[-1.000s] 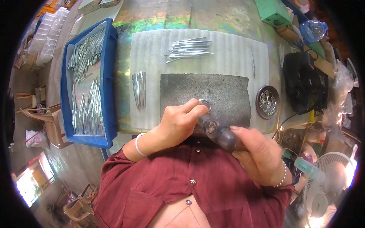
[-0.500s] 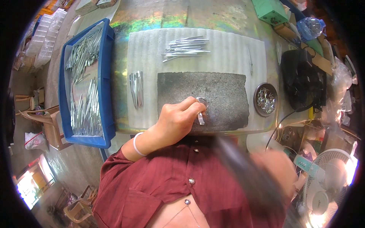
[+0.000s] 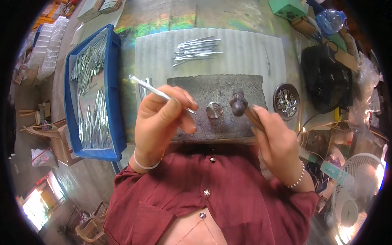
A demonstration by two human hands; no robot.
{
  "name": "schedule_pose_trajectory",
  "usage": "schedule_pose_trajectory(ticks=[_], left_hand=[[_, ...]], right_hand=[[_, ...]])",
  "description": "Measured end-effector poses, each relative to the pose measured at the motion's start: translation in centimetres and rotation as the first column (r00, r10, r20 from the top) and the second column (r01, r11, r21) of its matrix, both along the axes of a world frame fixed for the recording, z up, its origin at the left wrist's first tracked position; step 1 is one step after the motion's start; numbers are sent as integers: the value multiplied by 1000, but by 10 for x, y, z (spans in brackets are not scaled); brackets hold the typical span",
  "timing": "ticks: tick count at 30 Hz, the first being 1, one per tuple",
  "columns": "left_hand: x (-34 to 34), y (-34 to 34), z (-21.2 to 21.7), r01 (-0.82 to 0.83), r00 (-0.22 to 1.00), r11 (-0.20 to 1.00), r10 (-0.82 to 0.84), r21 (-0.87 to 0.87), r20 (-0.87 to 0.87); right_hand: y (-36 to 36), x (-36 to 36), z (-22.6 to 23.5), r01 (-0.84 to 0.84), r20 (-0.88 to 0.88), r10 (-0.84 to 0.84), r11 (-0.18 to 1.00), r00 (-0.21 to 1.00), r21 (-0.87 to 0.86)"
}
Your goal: Stamping or marking small metal strips using a punch and a hammer on a metal block.
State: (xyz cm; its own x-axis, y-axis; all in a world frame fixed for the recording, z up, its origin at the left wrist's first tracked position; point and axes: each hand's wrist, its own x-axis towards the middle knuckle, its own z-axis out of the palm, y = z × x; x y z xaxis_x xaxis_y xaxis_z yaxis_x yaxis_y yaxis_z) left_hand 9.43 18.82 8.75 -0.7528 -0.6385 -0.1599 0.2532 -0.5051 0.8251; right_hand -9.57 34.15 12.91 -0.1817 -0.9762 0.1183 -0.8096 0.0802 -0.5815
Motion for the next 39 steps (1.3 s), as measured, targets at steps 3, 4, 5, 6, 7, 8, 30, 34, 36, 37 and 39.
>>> schedule_pose_trajectory(ticks=[3,4,5,6,7,8,30,34,36,37,39], left_hand=[[0,-7,-2,44,984,964,3,261,-176],[0,-7,-5,43,985,965,2,259,-170],[-1,-7,-9,59,977,954,4,293,-211],[-2,-8,-12,79,968,942,7,326,-252],[-3,-8,-12,84,969,941,-1,328,-248],[-4,-8,-12,68,973,941,11,331,-232],[-3,6,-8,-25,969,952,98,-305,226],[-18,14,-3,22,971,947,56,-320,233],[-19,16,-6,5,966,946,80,-325,246],[-20,16,-7,28,976,932,52,-362,212],[-17,15,-6,54,981,918,26,-392,195]], right_hand=[[-2,-8,-33,43,-80,-42,999,996,16],[-2,-7,-39,44,-73,-43,999,996,14],[-3,-6,-44,65,-114,-60,997,992,37],[-4,-6,-48,89,-155,-79,994,985,60],[-3,-8,-53,81,-197,-61,992,979,94],[-4,-9,-54,89,-193,-70,991,979,96],[-121,-174,-124,337,-208,-298,924,932,183],[-130,-164,-137,286,-319,-196,921,927,263],[-130,-169,-129,309,-332,-200,896,922,318],[-121,-184,-131,234,-251,-171,940,953,249],[-102,-195,-114,168,-203,-138,976,969,140]])
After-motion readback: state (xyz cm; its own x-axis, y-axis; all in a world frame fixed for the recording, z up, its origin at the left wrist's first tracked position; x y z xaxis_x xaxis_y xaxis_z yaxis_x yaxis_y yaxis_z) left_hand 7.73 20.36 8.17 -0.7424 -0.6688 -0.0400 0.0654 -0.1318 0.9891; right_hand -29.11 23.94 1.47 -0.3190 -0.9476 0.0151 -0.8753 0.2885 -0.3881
